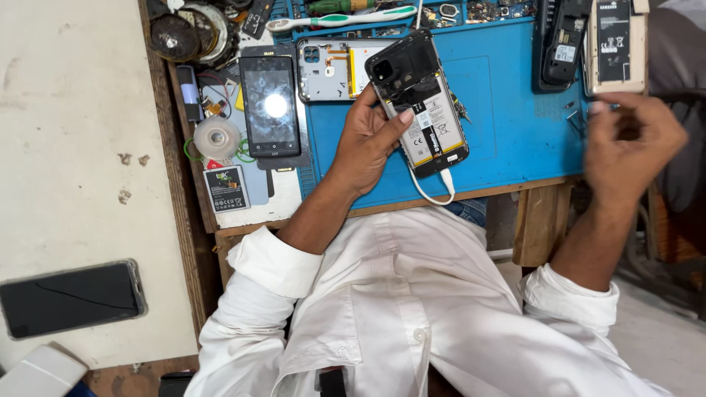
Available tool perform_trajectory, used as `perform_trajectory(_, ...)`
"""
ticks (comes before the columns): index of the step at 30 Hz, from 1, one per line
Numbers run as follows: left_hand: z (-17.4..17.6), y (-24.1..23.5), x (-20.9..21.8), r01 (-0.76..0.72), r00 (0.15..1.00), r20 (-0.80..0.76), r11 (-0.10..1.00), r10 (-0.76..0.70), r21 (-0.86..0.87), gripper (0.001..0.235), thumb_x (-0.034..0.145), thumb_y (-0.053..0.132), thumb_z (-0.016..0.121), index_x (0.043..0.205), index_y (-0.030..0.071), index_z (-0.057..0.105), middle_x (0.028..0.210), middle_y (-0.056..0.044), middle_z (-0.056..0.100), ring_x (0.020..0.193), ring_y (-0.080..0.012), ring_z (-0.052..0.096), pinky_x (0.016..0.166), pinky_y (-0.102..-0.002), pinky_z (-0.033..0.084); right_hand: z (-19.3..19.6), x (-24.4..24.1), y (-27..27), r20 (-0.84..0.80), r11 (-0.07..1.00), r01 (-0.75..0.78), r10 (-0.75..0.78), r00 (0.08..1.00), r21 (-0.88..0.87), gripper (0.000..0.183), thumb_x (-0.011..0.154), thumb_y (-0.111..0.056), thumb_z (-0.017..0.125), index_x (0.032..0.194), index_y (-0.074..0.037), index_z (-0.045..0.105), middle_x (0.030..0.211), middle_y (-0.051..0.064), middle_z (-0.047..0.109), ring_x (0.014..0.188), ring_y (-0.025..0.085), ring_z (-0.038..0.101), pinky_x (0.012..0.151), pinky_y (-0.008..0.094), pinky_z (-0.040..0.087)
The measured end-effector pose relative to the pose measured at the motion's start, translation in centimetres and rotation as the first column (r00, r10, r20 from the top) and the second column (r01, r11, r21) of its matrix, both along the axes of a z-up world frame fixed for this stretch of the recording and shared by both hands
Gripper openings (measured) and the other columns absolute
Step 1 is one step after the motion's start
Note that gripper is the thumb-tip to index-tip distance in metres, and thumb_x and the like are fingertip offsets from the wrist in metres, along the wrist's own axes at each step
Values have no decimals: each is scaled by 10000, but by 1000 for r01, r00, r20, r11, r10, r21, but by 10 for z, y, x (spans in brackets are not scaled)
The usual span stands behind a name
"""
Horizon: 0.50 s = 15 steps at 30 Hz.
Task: The person uses a screwdriver to remove screws from a disassembled smartphone, then handles a screen protector package and applies a black protective film to the phone's screen. The person also manipulates the phone's back cover and internal components.
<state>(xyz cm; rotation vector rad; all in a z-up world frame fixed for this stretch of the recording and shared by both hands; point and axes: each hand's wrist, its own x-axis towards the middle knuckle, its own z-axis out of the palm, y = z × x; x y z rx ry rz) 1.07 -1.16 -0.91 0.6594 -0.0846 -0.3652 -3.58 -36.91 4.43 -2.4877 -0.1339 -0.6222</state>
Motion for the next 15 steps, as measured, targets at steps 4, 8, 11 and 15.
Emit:
perform_trajectory(4,1,-1,0,-5,1000,20,998,3,70,377,1052,49,644,1403,32,509,1242,-144,697,1136,-177,688,1002,-365,599,23,17,68,-12,949,-317,317,948,5,191,1043,-156,844,1172,-39,766,1016,101,716,822,158,702,640,250,552)
perform_trajectory(8,5,-2,-1,-5,999,32,996,2,94,348,1064,84,643,1386,20,526,1186,-130,721,1063,-150,703,930,-323,600,62,33,135,-49,855,-485,485,873,-182,379,926,-231,888,1230,-56,744,1350,174,649,1180,302,665,894,369,603)
perform_trajectory(11,6,-2,-2,9,1000,26,993,-12,116,351,1063,91,642,1387,14,530,1138,-122,733,1008,-136,706,876,-305,600,80,57,162,-5,775,-532,564,826,-341,402,851,-247,911,1183,-71,769,1371,188,636,1200,347,625,896,413,577)
perform_trajectory(15,5,-3,-1,4,998,62,992,-12,130,332,1078,76,635,1386,4,538,1148,-115,729,1029,-134,707,900,-304,605,79,76,172,47,727,-563,627,777,-393,334,850,-205,913,1117,-78,757,1336,146,659,1231,337,633,937,429,580)
